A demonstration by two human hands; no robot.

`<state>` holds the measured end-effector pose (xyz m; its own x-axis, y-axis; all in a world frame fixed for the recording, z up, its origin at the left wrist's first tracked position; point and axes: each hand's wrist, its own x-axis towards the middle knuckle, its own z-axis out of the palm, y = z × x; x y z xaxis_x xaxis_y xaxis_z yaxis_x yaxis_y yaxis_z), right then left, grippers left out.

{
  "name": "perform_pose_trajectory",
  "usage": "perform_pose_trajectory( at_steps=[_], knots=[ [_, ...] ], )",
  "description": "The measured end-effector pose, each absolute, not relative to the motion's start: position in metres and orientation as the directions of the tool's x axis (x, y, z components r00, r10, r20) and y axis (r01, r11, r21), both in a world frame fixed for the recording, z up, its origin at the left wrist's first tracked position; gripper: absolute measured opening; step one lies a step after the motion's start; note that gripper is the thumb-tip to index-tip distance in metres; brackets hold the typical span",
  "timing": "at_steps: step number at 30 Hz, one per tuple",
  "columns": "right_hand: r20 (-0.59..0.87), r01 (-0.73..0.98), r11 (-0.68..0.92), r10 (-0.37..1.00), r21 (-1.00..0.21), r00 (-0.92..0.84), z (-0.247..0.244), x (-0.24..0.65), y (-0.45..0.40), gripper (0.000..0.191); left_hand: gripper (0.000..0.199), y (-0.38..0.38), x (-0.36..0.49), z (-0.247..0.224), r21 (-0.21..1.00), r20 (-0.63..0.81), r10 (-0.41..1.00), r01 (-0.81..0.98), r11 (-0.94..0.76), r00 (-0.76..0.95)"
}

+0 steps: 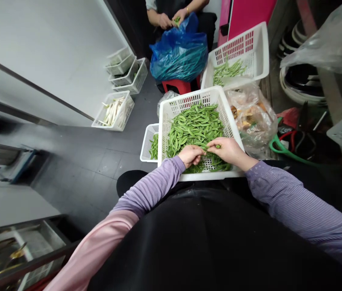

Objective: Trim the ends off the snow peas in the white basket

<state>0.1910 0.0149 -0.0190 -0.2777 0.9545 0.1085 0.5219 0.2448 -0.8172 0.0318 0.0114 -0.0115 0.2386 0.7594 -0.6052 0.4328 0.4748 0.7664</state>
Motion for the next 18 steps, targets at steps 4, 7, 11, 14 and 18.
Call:
perform_pose_trajectory(
  at_steps=[4, 7, 11, 14, 18],
  knots=[
    [0.027, 0.25, 0.041, 0.998, -0.967, -0.059, -0.016, 0.2, 0.021, 0.024, 0.011, 0.003, 0.023, -0.041, 0.48, -0.722, 0.67, 0.823, 0.303, 0.173],
    [-0.023, 0.219, 0.008, 0.99, -0.976, -0.139, -0.014, 0.207, 0.024, 0.024, 0.036, 0.004, 0.018, -0.041, 0.456, -0.707, 0.677, 0.864, 0.215, 0.205],
    [-0.091, 0.4, 0.031, 0.955, -0.916, -0.281, -0.01, 0.207, 0.024, 0.014, 0.042, 0.016, 0.024, -0.012, 0.693, -0.548, 0.746, 0.704, 0.151, 0.379],
    [-0.072, 0.55, 0.119, 0.947, -0.827, -0.312, -0.007, 0.206, 0.024, 0.01, 0.023, 0.026, 0.03, 0.013, 0.709, -0.537, 0.704, 0.701, 0.078, 0.465],
    [0.036, 0.63, 0.289, 0.924, -0.721, -0.381, -0.008, 0.209, 0.024, 0.011, 0.027, 0.035, 0.032, 0.037, 0.614, -0.56, 0.631, 0.78, -0.121, 0.538]
  ],
)
